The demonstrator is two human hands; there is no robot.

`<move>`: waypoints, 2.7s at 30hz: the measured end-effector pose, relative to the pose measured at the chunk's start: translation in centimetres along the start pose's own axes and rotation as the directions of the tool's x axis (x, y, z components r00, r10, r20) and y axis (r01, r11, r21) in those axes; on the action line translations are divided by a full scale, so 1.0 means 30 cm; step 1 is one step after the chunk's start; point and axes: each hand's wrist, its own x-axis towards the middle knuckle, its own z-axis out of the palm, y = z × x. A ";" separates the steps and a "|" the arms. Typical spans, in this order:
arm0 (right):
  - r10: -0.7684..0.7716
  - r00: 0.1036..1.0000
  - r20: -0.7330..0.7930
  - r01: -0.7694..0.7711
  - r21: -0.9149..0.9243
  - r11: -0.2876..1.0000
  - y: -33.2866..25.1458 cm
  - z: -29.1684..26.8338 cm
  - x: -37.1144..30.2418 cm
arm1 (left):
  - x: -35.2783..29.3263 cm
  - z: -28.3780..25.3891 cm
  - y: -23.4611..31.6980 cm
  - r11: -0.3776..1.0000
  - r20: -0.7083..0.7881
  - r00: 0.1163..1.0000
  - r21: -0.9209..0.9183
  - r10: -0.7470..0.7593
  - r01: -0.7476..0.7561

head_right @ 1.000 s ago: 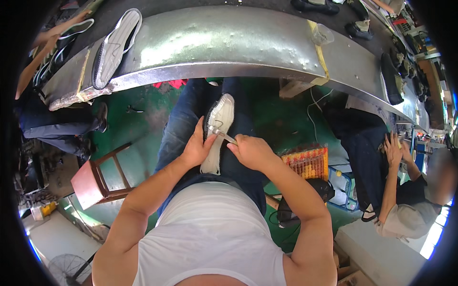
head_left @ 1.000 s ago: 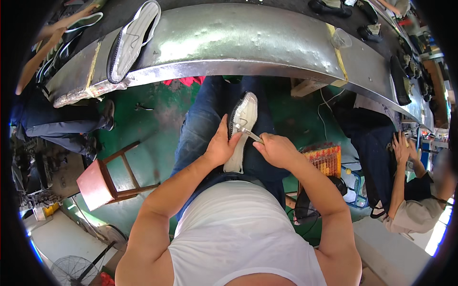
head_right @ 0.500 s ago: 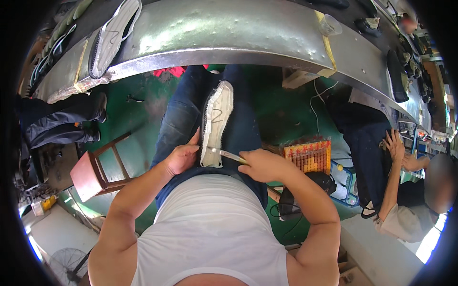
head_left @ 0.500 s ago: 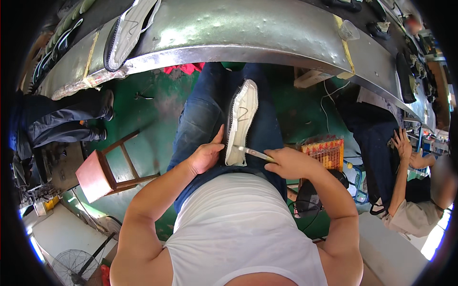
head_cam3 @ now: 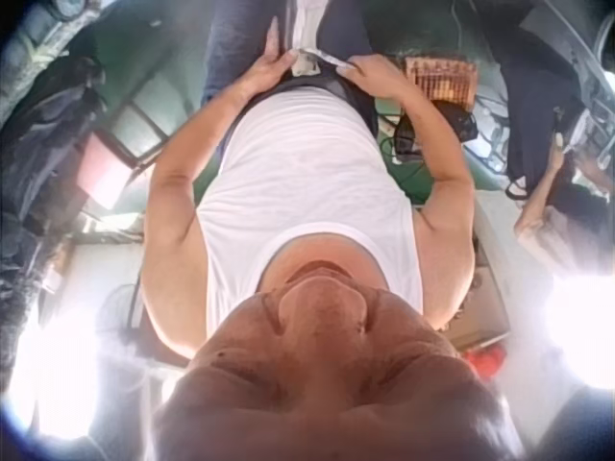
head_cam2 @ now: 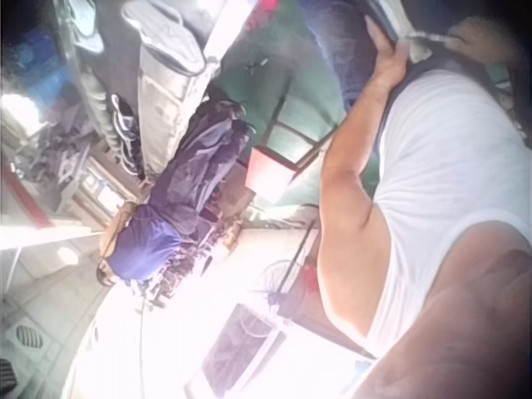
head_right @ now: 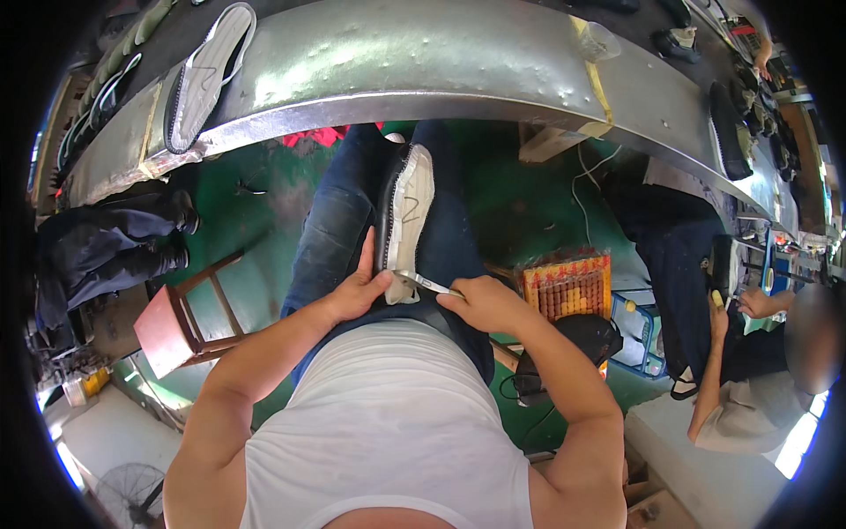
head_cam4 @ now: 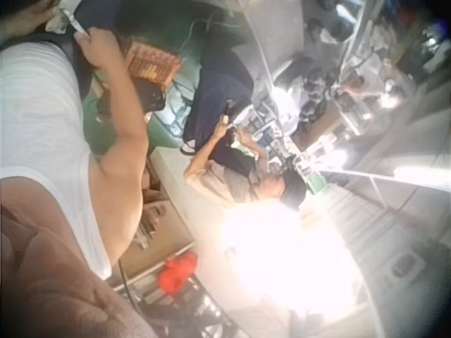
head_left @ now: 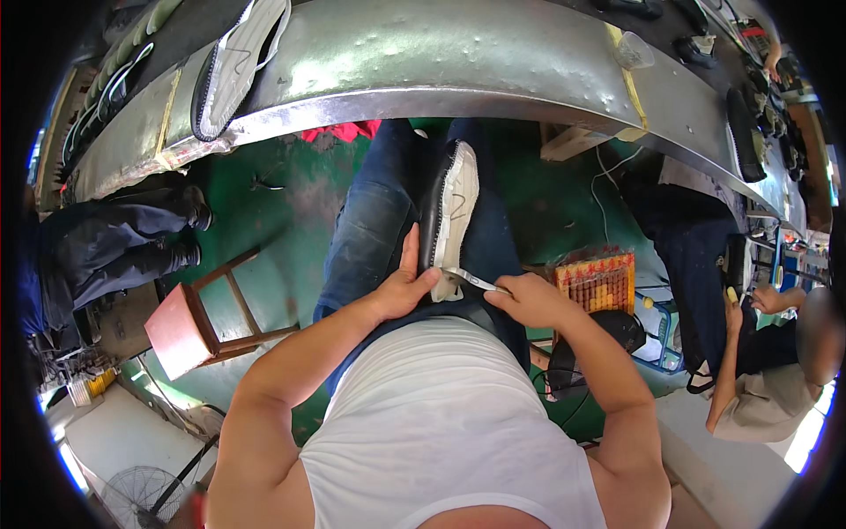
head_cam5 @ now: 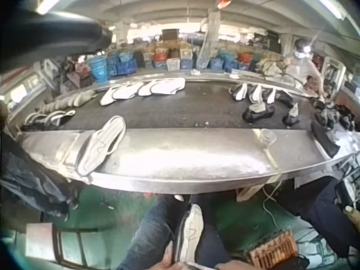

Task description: Trim and adjust the components of shoes on an assembly line using pliers.

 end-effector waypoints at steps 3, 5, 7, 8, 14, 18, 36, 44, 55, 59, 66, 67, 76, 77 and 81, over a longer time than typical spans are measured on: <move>0.216 0.839 0.499 -0.450 0.414 0.791 -0.036 -0.109 -0.016 | 0.007 0.043 0.018 0.967 -0.094 0.990 0.244 0.102 -0.076; 0.186 0.895 0.406 -0.356 0.397 0.846 -0.049 -0.118 -0.017 | 0.018 0.061 0.015 0.972 -0.149 0.984 0.229 0.093 -0.057; 0.084 0.990 0.118 -0.123 0.379 0.917 -0.070 -0.061 -0.018 | 0.017 0.069 0.042 0.976 -0.177 0.981 0.214 0.074 -0.035; -0.058 0.984 -0.171 0.105 0.285 0.953 -0.078 -0.029 -0.008 | 0.016 0.076 0.056 0.976 -0.177 0.981 0.213 0.075 -0.036; 0.042 0.990 -0.137 -0.011 0.221 0.975 -0.022 0.023 0.041 | -0.003 0.028 0.103 0.919 -0.224 0.973 0.393 0.053 0.041; 0.262 0.951 -0.164 -0.078 0.694 0.716 0.078 0.091 0.018 | -0.087 -0.078 0.361 0.912 -0.082 0.983 -0.391 -0.164 0.120; 0.284 0.957 0.056 -0.164 0.913 0.373 0.197 0.117 0.135 | 0.959 -0.849 1.198 -0.280 -0.074 0.782 0.909 0.619 0.307; 0.303 0.947 0.106 -0.204 0.927 0.314 0.184 0.045 0.137 | 0.745 -1.041 1.152 -0.262 -0.048 0.780 0.927 0.624 0.267; 0.304 0.953 -0.002 -0.152 0.863 0.482 0.162 0.097 0.127 | 0.291 -1.139 1.104 0.987 -0.285 0.949 0.124 0.133 -0.101; 0.352 0.934 -0.060 -0.175 0.782 0.598 0.104 0.067 0.109 | 0.130 -0.761 0.914 0.895 -0.243 0.883 -0.102 0.401 -0.434; 0.149 0.969 -0.199 -0.005 0.585 0.811 -0.076 -0.044 0.025 | 0.107 -0.215 0.399 0.920 -0.341 0.888 -0.131 0.308 -0.369; 0.107 0.962 -0.252 0.049 0.544 0.838 -0.110 -0.063 0.020 | 0.106 -0.191 0.379 0.937 -0.261 0.941 -0.217 0.214 -0.273; 0.022 1.000 -0.003 -0.015 0.644 0.765 -0.205 -0.132 0.094 | 0.135 -0.242 0.329 0.955 -0.240 0.930 -0.031 0.278 -0.294; 0.021 1.000 -0.002 -0.014 0.645 0.764 -0.205 -0.140 0.109 | 0.141 -0.253 0.305 0.928 -0.275 0.888 0.163 0.368 -0.335; -0.094 0.996 0.002 0.054 0.804 0.592 -0.215 -0.151 0.142 | 0.139 -0.256 0.338 0.915 -0.175 0.898 0.047 0.403 -0.401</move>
